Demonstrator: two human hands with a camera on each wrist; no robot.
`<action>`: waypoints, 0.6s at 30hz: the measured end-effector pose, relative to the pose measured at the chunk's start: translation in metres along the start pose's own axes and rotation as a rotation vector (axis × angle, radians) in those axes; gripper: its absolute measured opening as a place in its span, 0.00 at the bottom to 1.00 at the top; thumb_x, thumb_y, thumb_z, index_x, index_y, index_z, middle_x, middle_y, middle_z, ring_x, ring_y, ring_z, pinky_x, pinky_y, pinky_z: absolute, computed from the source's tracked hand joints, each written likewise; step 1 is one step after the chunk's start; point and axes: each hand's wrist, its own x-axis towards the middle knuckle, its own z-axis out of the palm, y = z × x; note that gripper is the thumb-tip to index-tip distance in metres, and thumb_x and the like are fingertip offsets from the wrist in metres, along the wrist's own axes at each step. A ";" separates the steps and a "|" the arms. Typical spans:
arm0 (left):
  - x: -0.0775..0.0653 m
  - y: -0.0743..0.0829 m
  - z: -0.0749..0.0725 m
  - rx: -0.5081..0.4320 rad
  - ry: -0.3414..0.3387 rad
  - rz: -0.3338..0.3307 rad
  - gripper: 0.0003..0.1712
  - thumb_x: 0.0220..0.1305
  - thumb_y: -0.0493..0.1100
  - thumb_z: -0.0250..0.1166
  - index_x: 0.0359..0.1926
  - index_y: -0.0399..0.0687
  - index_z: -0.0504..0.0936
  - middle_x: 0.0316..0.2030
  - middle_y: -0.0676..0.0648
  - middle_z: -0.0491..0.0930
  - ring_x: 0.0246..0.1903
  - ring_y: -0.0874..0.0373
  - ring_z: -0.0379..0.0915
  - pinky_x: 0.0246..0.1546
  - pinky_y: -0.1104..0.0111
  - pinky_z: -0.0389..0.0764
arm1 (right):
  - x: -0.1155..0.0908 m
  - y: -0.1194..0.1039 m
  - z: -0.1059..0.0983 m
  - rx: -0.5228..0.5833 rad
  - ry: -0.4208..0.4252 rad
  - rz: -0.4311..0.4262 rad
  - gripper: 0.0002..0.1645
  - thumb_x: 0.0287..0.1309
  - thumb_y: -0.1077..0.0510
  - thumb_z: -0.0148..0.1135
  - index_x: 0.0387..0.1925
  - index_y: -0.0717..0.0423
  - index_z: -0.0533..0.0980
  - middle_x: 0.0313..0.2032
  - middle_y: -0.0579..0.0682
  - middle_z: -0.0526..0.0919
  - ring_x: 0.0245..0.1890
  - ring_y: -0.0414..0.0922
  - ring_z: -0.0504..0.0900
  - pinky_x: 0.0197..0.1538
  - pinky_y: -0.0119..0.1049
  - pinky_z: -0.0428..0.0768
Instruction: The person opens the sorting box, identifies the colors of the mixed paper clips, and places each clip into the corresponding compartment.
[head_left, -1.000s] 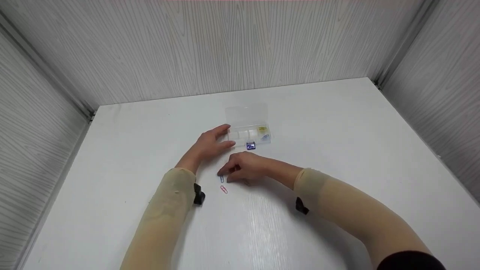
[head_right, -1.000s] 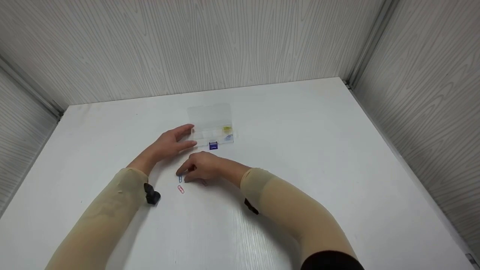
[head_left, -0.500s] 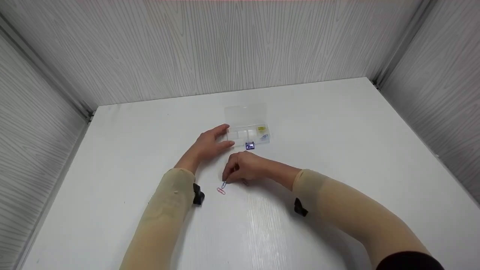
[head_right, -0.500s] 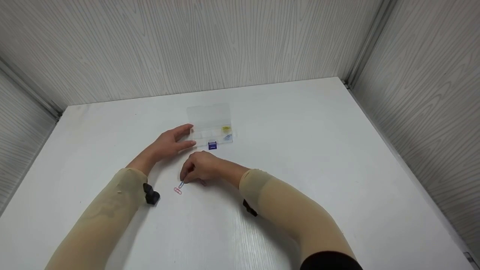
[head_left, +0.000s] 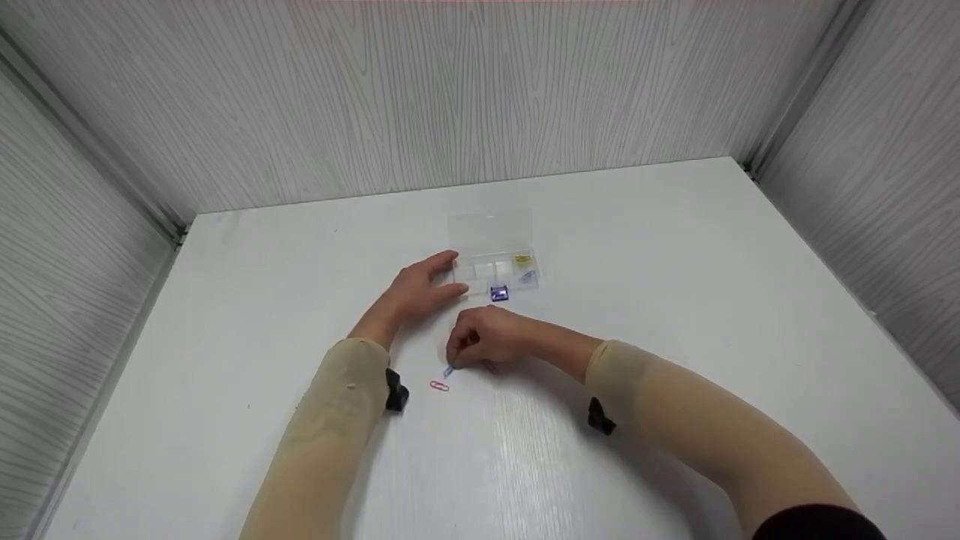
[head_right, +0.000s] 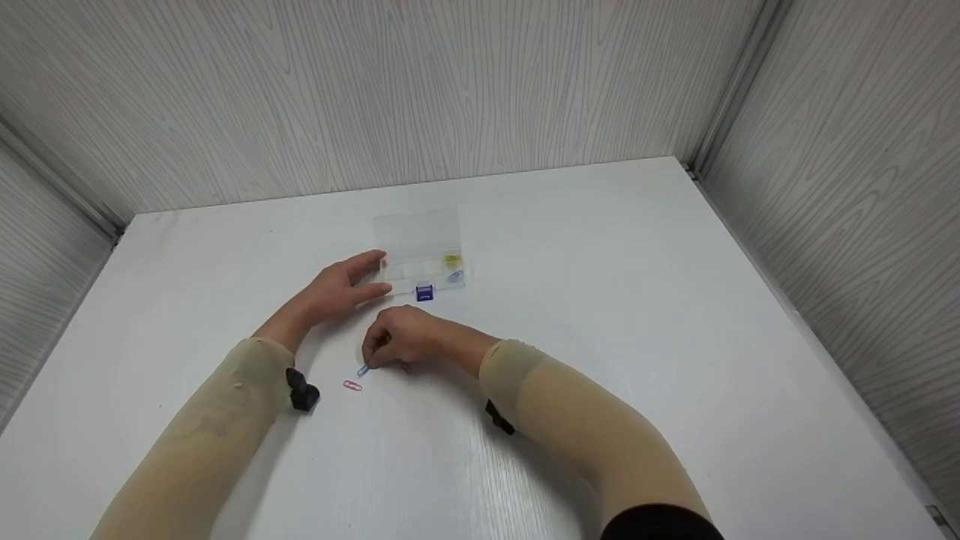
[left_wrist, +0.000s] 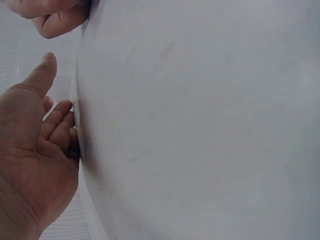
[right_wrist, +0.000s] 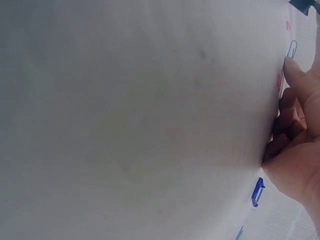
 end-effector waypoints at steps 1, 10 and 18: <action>0.000 0.000 0.000 -0.002 -0.002 -0.001 0.43 0.74 0.60 0.66 0.83 0.58 0.62 0.78 0.49 0.66 0.80 0.50 0.53 0.80 0.52 0.53 | -0.001 0.001 0.000 0.006 -0.002 -0.004 0.05 0.67 0.61 0.73 0.39 0.48 0.91 0.40 0.42 0.81 0.42 0.37 0.77 0.47 0.30 0.78; 0.002 -0.003 0.000 0.005 -0.001 0.017 0.43 0.74 0.60 0.66 0.83 0.57 0.62 0.78 0.48 0.67 0.80 0.49 0.54 0.79 0.52 0.54 | -0.008 0.004 -0.008 0.136 0.005 -0.022 0.05 0.69 0.62 0.70 0.39 0.51 0.90 0.39 0.41 0.85 0.35 0.36 0.78 0.43 0.30 0.78; 0.003 -0.003 -0.001 0.001 -0.004 0.001 0.43 0.74 0.60 0.66 0.83 0.59 0.62 0.78 0.51 0.66 0.81 0.50 0.53 0.79 0.52 0.54 | -0.024 0.007 -0.034 0.172 0.107 -0.026 0.03 0.69 0.61 0.71 0.39 0.53 0.89 0.35 0.41 0.86 0.37 0.38 0.77 0.45 0.32 0.76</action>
